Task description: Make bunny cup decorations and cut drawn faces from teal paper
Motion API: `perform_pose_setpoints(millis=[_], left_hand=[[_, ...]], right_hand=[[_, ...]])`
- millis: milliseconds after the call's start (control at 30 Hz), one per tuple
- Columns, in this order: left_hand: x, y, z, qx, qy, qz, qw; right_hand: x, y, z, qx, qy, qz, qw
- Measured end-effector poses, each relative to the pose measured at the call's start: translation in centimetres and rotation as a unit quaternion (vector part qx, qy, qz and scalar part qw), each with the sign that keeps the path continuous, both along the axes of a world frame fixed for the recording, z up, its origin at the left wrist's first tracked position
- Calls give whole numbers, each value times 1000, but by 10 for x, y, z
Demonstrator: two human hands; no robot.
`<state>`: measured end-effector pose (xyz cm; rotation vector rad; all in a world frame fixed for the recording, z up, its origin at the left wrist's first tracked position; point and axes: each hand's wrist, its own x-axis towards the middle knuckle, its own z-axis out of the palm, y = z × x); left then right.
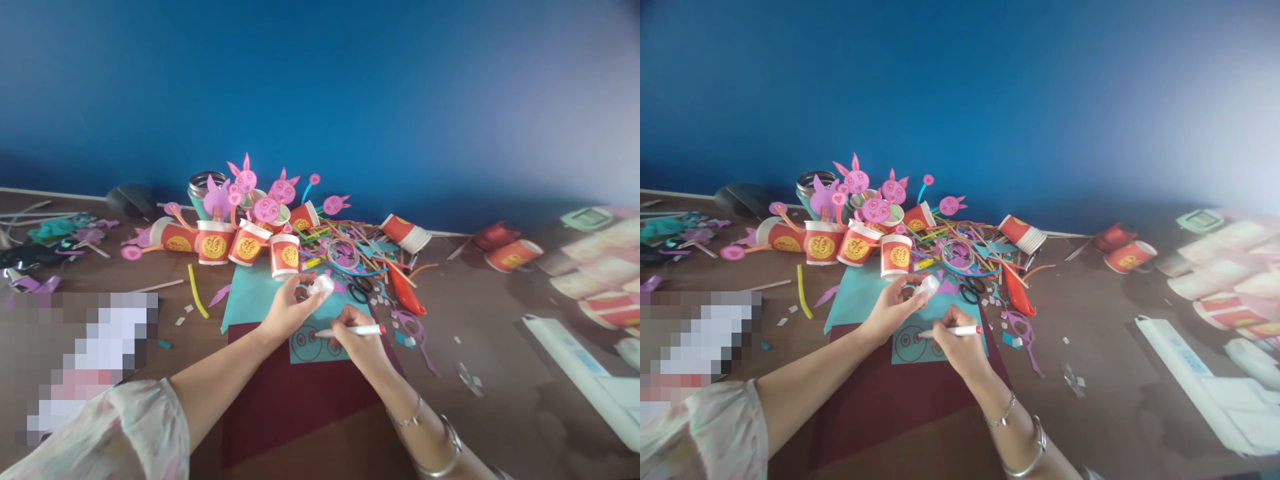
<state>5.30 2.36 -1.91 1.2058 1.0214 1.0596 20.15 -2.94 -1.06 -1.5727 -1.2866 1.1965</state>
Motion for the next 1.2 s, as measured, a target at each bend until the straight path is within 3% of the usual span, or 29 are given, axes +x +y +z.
perform_pose_setpoints(millis=[200,433,667,1067,1200], left_hand=[[-1,4,1,12,0,2,1000],[-1,4,1,15,-4,7,1000],[-1,4,-4,8,-6,6,1000],[0,3,-1,15,0,3,1000],[-1,3,0,13,7,4,1000]], right_hand=[[-1,2,6,23,19,5,1000],[-1,-7,4,45,-30,78,995],[0,-7,-2,49,-82,85,992],[-2,-8,-4,38,-44,85,995],[-1,-8,-4,45,-72,89,992]])
